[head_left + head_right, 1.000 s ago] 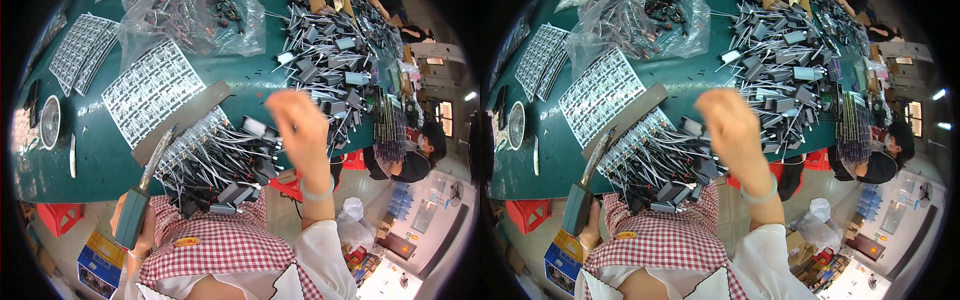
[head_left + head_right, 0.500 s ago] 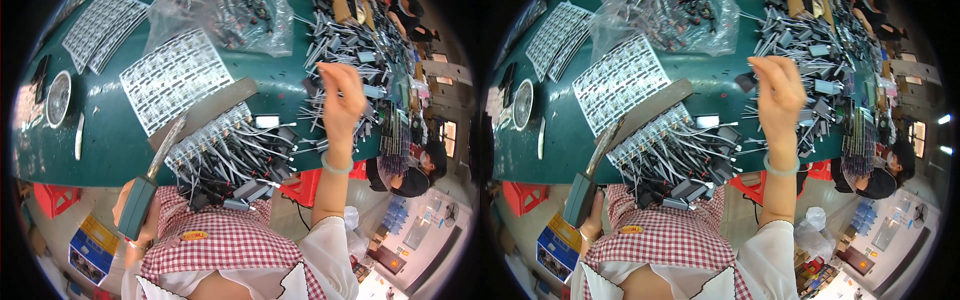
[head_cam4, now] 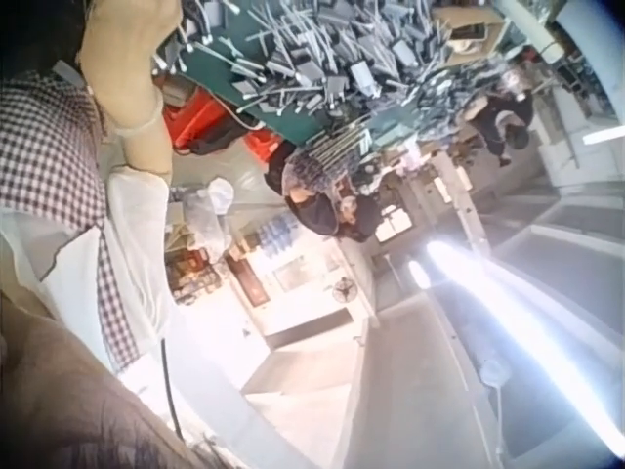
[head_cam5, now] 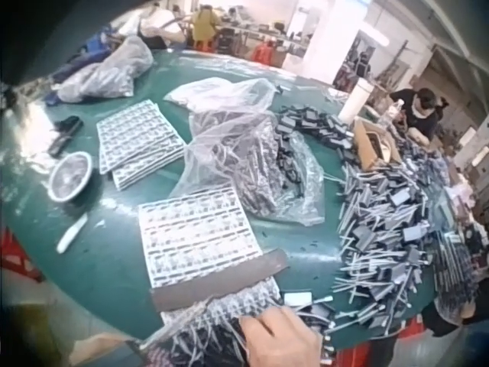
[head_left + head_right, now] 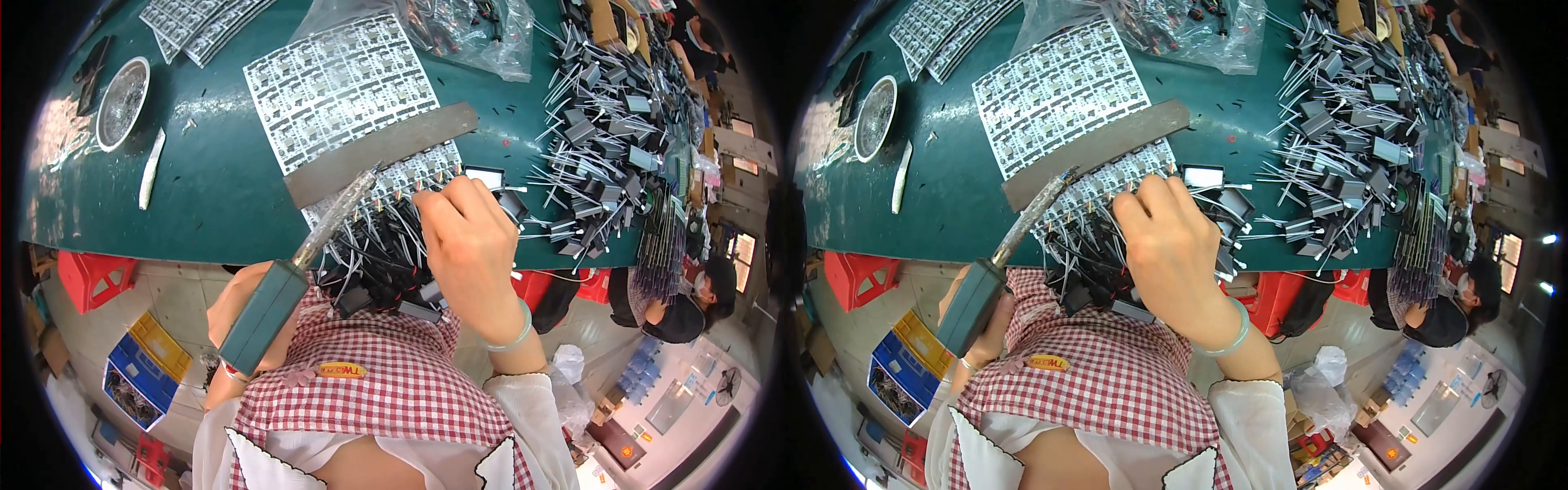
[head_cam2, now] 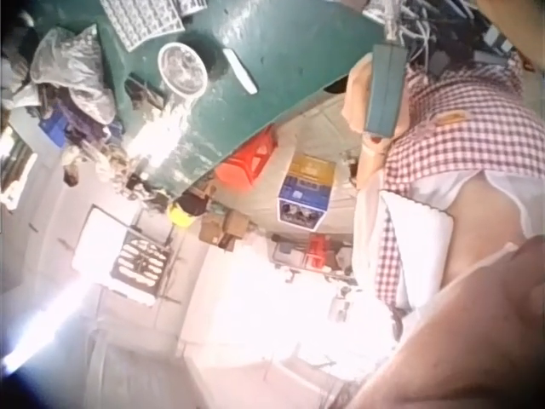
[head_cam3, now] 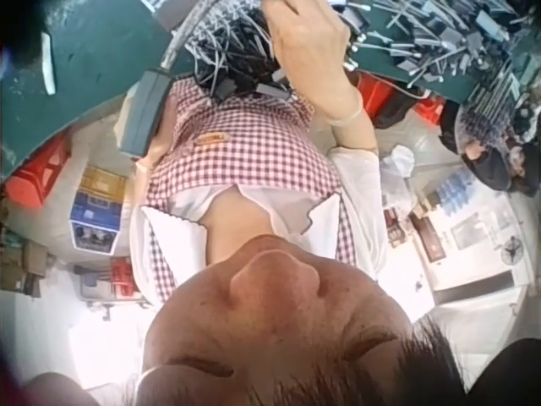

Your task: The person attaches connectors to wires by hand and solders the wires to a circuit board using a soldering iron.

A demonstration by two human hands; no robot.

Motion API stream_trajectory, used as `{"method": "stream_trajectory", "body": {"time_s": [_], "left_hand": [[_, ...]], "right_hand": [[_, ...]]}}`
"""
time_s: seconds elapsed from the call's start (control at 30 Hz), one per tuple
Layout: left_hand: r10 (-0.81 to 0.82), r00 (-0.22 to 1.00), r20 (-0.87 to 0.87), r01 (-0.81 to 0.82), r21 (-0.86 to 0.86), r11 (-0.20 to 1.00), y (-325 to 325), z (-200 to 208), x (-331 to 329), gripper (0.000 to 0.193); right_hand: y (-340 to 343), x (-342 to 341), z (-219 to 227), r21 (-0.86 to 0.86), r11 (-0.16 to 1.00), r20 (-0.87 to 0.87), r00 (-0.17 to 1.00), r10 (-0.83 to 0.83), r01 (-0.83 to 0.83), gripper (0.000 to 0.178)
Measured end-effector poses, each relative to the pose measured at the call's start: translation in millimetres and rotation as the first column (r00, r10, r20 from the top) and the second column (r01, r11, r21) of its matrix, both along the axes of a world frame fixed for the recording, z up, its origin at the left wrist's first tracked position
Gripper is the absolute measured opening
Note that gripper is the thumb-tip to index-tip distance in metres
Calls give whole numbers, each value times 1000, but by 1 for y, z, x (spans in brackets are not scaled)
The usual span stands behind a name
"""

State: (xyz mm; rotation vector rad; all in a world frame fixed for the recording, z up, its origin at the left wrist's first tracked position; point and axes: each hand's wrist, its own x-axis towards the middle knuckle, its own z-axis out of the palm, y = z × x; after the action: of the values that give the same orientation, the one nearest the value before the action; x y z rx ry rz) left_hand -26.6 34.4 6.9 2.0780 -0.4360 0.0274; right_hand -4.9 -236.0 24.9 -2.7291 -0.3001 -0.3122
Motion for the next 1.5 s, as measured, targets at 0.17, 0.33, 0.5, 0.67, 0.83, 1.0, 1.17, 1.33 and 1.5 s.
{"method": "stream_trajectory", "body": {"time_s": [0.17,0.33,0.5,0.67,0.83,1.0,1.17,1.33,1.5], "left_hand": [[-5,999,-36,3,-63,998,2,-6,-2,28],[-64,997,-39,61,-85,995,0,-8,2,26],[-83,995,-62,78,-82,994,-4,-6,6,21],[-101,994,-41,98,-73,993,-6,-8,7,19],[-123,991,-43,119,-82,990,-9,-8,9,19],[-135,990,-31,132,-88,987,-10,-10,11,19],[-140,990,-12,139,-74,988,-10,-8,12,19],[-160,986,-35,159,-45,986,-7,-8,11,18],[-140,990,10,140,-51,989,-6,-6,10,18]], "right_hand": [[5,-4,-8,-21,997,41,997,-70,71,15],[7,-3,-10,-56,996,48,997,-67,70,15],[7,-3,-12,-80,994,70,996,-63,69,17],[7,-3,-12,-68,996,70,996,-55,60,17],[7,-3,-13,-85,994,68,996,-57,62,16],[7,-3,-11,-88,994,64,996,-54,60,14],[7,-3,-11,-80,995,48,997,-53,57,13],[7,-3,-14,-94,994,62,996,-57,63,13],[7,-2,-14,-96,993,67,996,-55,62,13]]}}
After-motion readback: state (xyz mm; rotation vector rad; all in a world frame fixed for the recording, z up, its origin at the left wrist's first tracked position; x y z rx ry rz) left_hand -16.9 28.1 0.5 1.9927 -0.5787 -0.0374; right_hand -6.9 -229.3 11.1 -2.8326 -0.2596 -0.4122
